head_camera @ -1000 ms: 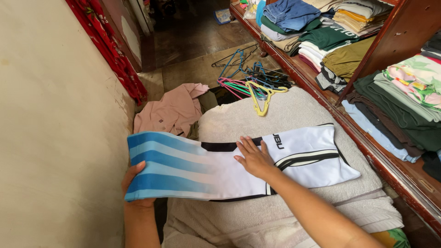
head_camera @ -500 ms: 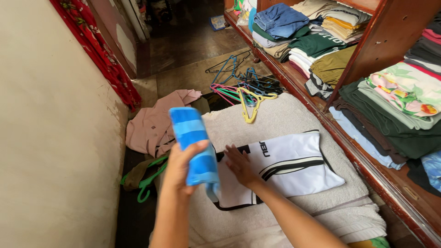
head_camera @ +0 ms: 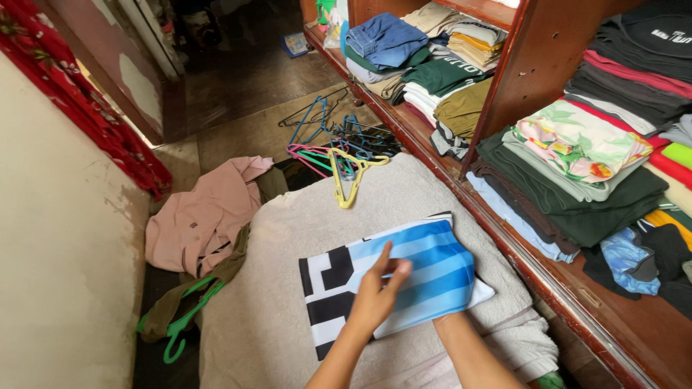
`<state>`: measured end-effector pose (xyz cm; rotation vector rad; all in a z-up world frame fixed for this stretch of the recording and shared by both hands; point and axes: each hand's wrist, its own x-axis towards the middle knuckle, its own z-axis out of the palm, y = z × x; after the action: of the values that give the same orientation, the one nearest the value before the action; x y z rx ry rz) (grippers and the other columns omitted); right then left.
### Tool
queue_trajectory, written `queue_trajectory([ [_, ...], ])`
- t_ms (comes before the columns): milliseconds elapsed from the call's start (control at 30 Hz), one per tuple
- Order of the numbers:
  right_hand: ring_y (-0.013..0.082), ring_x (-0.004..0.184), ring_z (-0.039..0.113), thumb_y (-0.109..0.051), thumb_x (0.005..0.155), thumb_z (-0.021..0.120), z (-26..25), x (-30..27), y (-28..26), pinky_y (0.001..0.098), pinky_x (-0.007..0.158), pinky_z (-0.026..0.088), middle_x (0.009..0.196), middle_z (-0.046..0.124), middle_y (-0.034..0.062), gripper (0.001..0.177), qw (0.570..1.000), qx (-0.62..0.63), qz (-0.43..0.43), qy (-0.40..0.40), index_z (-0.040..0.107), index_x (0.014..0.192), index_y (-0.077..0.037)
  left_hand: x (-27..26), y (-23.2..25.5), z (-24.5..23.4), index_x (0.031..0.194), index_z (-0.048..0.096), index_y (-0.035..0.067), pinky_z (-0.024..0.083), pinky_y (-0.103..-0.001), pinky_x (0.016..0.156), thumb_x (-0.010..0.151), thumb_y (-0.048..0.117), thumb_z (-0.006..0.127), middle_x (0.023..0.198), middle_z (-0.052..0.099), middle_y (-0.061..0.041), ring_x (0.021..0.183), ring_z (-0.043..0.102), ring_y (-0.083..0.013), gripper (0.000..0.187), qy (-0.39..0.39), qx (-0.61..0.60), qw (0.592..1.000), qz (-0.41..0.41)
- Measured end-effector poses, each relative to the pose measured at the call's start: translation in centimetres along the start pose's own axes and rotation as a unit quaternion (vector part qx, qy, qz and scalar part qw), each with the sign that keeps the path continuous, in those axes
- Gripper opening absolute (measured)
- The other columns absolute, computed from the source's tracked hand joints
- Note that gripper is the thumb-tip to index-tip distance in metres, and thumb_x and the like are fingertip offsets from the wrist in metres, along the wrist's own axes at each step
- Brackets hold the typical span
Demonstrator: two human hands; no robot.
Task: The person folds several garments one by one on a towel-covered surface and places them into a wooden wardrobe. Items handled include a black t-shirt, a peach-patterned top, a white and blue striped jersey, and a pink hoodie. The person removes hangers from some items before folding and stacks the folded clothes neatly on a shelf.
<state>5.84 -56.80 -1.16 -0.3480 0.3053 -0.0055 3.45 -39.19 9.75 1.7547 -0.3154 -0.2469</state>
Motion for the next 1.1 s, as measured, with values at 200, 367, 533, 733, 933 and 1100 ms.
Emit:
queue_trajectory([
  [200, 0.0316, 0.115, 0.065, -0.053, 0.094, 0.05, 1.4, -0.1, -2.5, 0.0451, 0.097, 0.051, 0.13, 0.067, 0.0209, 0.067, 0.998, -0.034, 0.012, 0.046, 0.059, 0.136, -0.001, -3.1, -6.8, -4.7, 0.145, 0.05, 0.006, 0.024, -0.057, 0.12, 0.102, 0.039, 0.053, 0.156, 0.048, -0.015, 0.151, 0.032, -0.0382, 0.055, 0.157, 0.492, 0.831, 0.206],
  [367, 0.0339, 0.115, 0.066, -0.053, 0.091, 0.054, 0.9, -0.6, -7.6, 0.0474, 0.096, 0.052, 0.131, 0.068, 0.0233, 0.072, 0.975, -0.187, 0.07, 0.097, 0.06, 0.139, 0.0, -3.3, -9.5, -5.4, 0.151, 0.044, 0.012, 0.008, -0.059, 0.119, 0.099, 0.056, 0.047, 0.161, 0.033, -0.013, 0.152, 0.015, -0.0355, 0.068, 0.116, 0.511, 0.841, 0.131],
  [533, 0.0251, 0.11, 0.072, -0.012, 0.082, 0.075, 0.3, 0.0, -11.8, 0.0406, 0.094, 0.059, 0.126, 0.073, 0.016, 0.06, 0.833, -0.545, 0.088, 0.036, 0.061, 0.14, -0.003, -2.4, -9.1, -4.9, 0.151, 0.039, 0.011, 0.002, -0.065, 0.116, 0.092, 0.067, 0.051, 0.163, 0.027, -0.014, 0.152, 0.009, -0.0368, 0.083, 0.09, 0.525, 0.841, 0.095],
  [733, 0.0251, 0.102, 0.073, -0.003, 0.083, 0.072, 1.6, 0.7, -12.3, 0.0399, 0.086, 0.061, 0.12, 0.076, 0.0182, 0.062, 0.796, -0.602, 0.046, 0.044, 0.056, 0.143, -0.005, -1.5, -7.0, -4.4, 0.154, 0.034, 0.014, -0.003, -0.068, 0.116, 0.087, 0.076, 0.05, 0.166, 0.022, -0.013, 0.153, 0.003, -0.0352, 0.093, 0.034, 0.525, 0.85, 0.041],
  [933, 0.0291, 0.128, 0.048, -0.016, 0.091, 0.071, 4.6, -1.3, -6.4, 0.0399, 0.098, 0.049, 0.142, 0.051, 0.0143, 0.067, 0.414, -0.865, -0.168, 0.226, 0.048, 0.154, -0.021, -1.2, -7.3, -4.2, 0.158, 0.026, 0.02, -0.007, -0.065, 0.118, 0.086, 0.081, 0.044, 0.17, 0.016, -0.008, 0.154, -0.001, -0.0309, 0.096, 0.001, 0.54, 0.842, -0.016],
  [1100, 0.029, 0.153, 0.031, -0.018, 0.091, 0.062, 5.9, -3.4, 5.7, 0.054, 0.122, 0.021, 0.16, 0.042, 0.0125, 0.048, 0.343, -0.844, -0.355, -0.212, 0.057, 0.138, -0.005, -0.9, -10.0, -4.3, 0.156, 0.029, 0.019, -0.002, -0.062, 0.116, 0.082, 0.078, 0.044, 0.164, 0.019, -0.007, 0.152, 0.005, -0.0308, 0.096, 0.152, 0.562, 0.785, 0.21],
])
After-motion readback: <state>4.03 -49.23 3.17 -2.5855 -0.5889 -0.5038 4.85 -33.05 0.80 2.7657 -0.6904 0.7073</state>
